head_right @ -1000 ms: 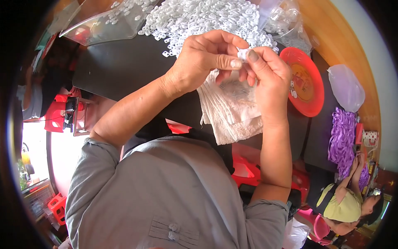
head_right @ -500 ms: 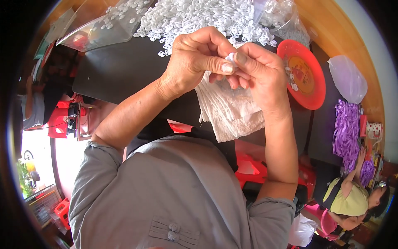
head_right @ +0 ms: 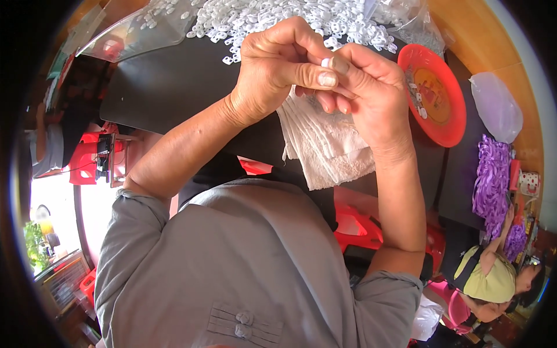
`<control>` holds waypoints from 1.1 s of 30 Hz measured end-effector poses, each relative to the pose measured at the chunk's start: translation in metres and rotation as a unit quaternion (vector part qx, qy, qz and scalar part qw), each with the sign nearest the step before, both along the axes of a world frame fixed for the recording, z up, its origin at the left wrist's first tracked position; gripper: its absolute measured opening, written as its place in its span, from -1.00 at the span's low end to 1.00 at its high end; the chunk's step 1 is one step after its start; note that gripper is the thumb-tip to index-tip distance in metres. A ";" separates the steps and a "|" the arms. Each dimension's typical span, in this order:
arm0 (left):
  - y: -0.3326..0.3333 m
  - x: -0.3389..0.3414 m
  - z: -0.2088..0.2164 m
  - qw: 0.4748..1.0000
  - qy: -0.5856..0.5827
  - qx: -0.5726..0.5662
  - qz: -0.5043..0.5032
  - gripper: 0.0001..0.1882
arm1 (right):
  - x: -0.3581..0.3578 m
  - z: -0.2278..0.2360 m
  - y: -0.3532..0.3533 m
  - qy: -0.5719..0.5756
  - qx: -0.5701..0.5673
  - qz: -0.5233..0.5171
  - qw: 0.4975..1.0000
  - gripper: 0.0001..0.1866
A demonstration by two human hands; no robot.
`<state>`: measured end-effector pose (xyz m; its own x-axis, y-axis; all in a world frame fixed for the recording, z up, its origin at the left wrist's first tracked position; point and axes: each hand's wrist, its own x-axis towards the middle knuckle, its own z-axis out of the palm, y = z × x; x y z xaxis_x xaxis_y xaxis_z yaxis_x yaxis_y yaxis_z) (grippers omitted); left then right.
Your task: Cleaning small white plastic parts individually using a white cloth.
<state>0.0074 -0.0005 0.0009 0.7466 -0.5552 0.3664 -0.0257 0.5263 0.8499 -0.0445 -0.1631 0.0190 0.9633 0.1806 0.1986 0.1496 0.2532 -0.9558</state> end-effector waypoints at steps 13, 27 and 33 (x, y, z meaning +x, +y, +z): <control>0.099 0.054 0.089 0.902 -0.134 0.051 0.407 -0.90 | 0.010 -0.004 -0.043 0.005 -0.251 -0.199 0.947 -0.89; 0.065 -0.052 0.067 0.880 -0.452 0.121 0.087 -0.82 | 0.017 -0.025 -0.025 -0.190 -0.594 -0.169 0.764 -0.96; 0.052 -0.114 0.082 0.889 -0.192 -0.091 -0.406 -0.38 | 0.016 -0.022 -0.029 -0.144 -0.539 -0.199 0.806 -0.91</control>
